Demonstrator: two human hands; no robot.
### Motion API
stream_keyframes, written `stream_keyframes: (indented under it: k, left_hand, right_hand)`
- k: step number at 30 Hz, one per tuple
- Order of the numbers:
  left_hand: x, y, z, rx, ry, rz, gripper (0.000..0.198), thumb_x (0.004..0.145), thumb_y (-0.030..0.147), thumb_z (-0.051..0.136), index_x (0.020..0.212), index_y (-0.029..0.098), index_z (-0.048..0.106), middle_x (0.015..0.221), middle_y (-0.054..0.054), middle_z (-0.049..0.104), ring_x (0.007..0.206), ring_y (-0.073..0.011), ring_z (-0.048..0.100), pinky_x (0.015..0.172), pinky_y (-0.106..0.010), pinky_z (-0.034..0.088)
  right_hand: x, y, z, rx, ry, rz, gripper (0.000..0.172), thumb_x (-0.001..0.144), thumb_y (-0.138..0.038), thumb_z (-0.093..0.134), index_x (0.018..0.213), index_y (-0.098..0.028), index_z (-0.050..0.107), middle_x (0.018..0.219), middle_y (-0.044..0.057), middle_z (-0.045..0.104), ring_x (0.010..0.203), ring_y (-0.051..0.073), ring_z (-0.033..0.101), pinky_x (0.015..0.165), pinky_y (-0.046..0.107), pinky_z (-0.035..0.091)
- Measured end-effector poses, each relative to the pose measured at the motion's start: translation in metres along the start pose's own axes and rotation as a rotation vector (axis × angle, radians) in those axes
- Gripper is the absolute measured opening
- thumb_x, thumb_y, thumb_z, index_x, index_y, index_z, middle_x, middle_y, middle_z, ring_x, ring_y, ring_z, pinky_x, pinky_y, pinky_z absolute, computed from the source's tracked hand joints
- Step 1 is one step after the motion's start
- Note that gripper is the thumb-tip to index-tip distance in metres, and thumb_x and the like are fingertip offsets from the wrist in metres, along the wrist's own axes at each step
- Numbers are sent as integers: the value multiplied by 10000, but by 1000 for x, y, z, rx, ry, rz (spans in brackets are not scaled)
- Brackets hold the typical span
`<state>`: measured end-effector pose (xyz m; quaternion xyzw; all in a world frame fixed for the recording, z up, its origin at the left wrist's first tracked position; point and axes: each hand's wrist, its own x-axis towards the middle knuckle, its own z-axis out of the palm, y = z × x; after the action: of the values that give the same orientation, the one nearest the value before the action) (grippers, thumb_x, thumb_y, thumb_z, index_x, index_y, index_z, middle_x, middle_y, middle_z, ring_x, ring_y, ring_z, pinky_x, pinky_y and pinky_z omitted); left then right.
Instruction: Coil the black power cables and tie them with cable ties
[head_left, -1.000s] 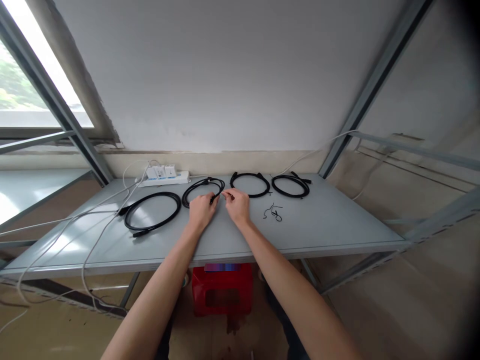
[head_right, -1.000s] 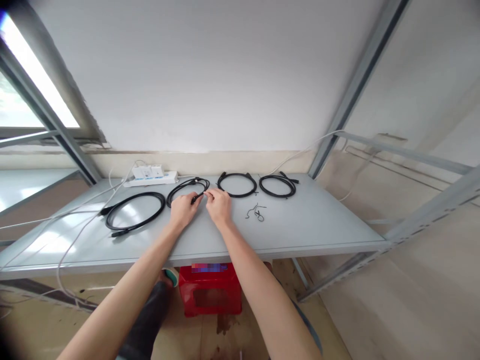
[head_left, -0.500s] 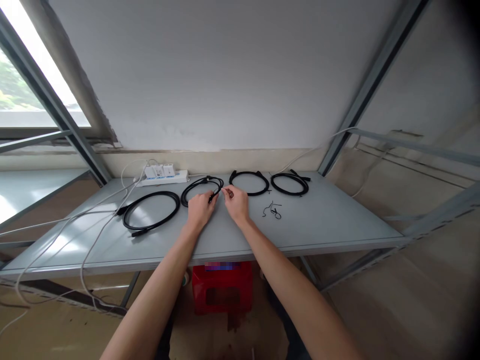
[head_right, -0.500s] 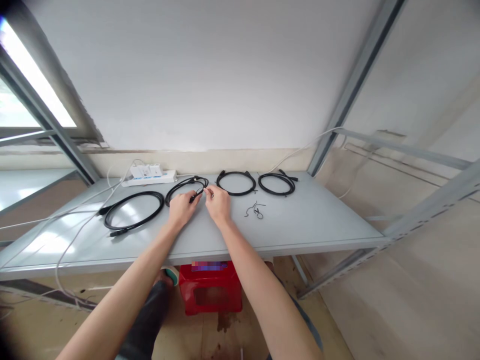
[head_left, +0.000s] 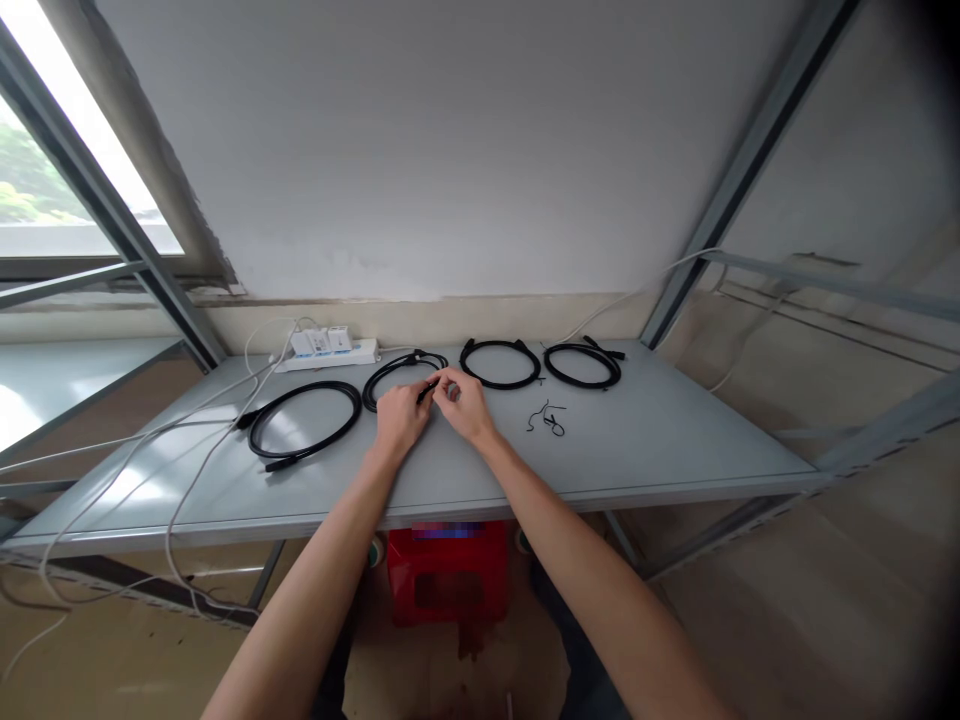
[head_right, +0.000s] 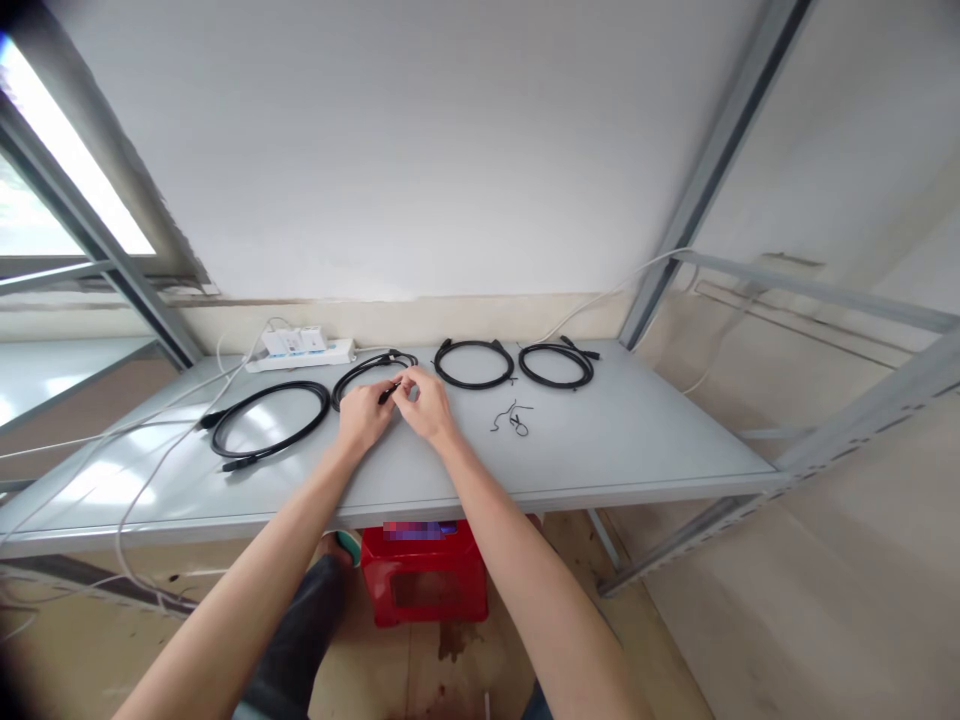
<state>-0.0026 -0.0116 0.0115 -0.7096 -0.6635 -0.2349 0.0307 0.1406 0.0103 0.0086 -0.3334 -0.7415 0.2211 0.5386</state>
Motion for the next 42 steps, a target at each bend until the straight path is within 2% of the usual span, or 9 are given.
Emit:
stream_keyframes:
  k: [6, 13, 18, 26, 30, 36, 39, 42]
  left_hand:
    - [1, -1, 3, -33, 14, -13, 402, 1028, 458, 452, 1139, 252, 779, 1008, -117, 788, 978, -274, 705, 760, -308, 423]
    - [0, 2, -2, -23, 26, -22, 379, 1020, 435, 459, 1125, 246, 771, 989, -110, 789, 985, -286, 711, 734, -307, 422]
    - [1, 2, -1, -8, 20, -32, 424, 1039, 471, 411, 1092, 241, 764, 1002, -120, 783, 994, -288, 709, 731, -311, 415]
    - [2, 1, 1, 24, -11, -33, 412, 1036, 474, 407, 1033, 251, 753, 934, -115, 769, 964, -293, 704, 730, -308, 407]
    - [1, 0, 2, 41, 3, -14, 390, 1035, 462, 417, 1027, 243, 739, 906, -113, 765, 935, -292, 708, 703, -307, 391]
    - [2, -2, 5, 46, -23, 8, 364, 1032, 439, 426, 1042, 240, 730, 903, -112, 762, 917, -290, 706, 697, -313, 385]
    - [2, -1, 4, 47, -21, -6, 351, 1028, 430, 429, 1043, 247, 727, 916, -108, 763, 934, -292, 701, 699, -315, 382]
    - [3, -1, 3, 43, -7, -27, 357, 1033, 431, 415, 1033, 249, 722, 917, -105, 761, 947, -286, 694, 700, -313, 377]
  right_hand:
    - [1, 0, -1, 3, 80, -28, 114, 818, -191, 504, 714, -232, 484, 891, 39, 703, 734, 162, 605, 565, 265, 416]
    - [1, -5, -1, 24, 49, -25, 125, 791, -187, 532, 682, -227, 484, 961, 49, 725, 772, 163, 626, 574, 261, 419]
    - [-1, -6, -2, 3, 124, 4, 73, 800, -223, 558, 731, -228, 533, 844, 27, 702, 686, 154, 586, 571, 270, 423]
    - [-2, -2, -1, -102, 170, -91, 73, 797, -165, 525, 794, -224, 569, 904, 31, 648, 761, 163, 577, 659, 280, 472]
    - [-3, -2, -1, -112, 189, -48, 76, 821, -183, 522, 823, -224, 587, 868, 24, 661, 751, 163, 592, 655, 275, 472]
    - [-1, -4, -3, -6, 160, 34, 47, 830, -214, 522, 819, -229, 565, 970, 48, 746, 685, 152, 610, 575, 272, 456]
    - [-2, -6, -2, 45, 166, 42, 104, 857, -238, 516, 768, -247, 464, 886, 35, 746, 655, 151, 612, 591, 273, 465]
    - [-3, -7, -1, -1, 174, 28, 164, 866, -261, 519, 746, -260, 407, 725, -2, 666, 621, 152, 579, 610, 271, 457]
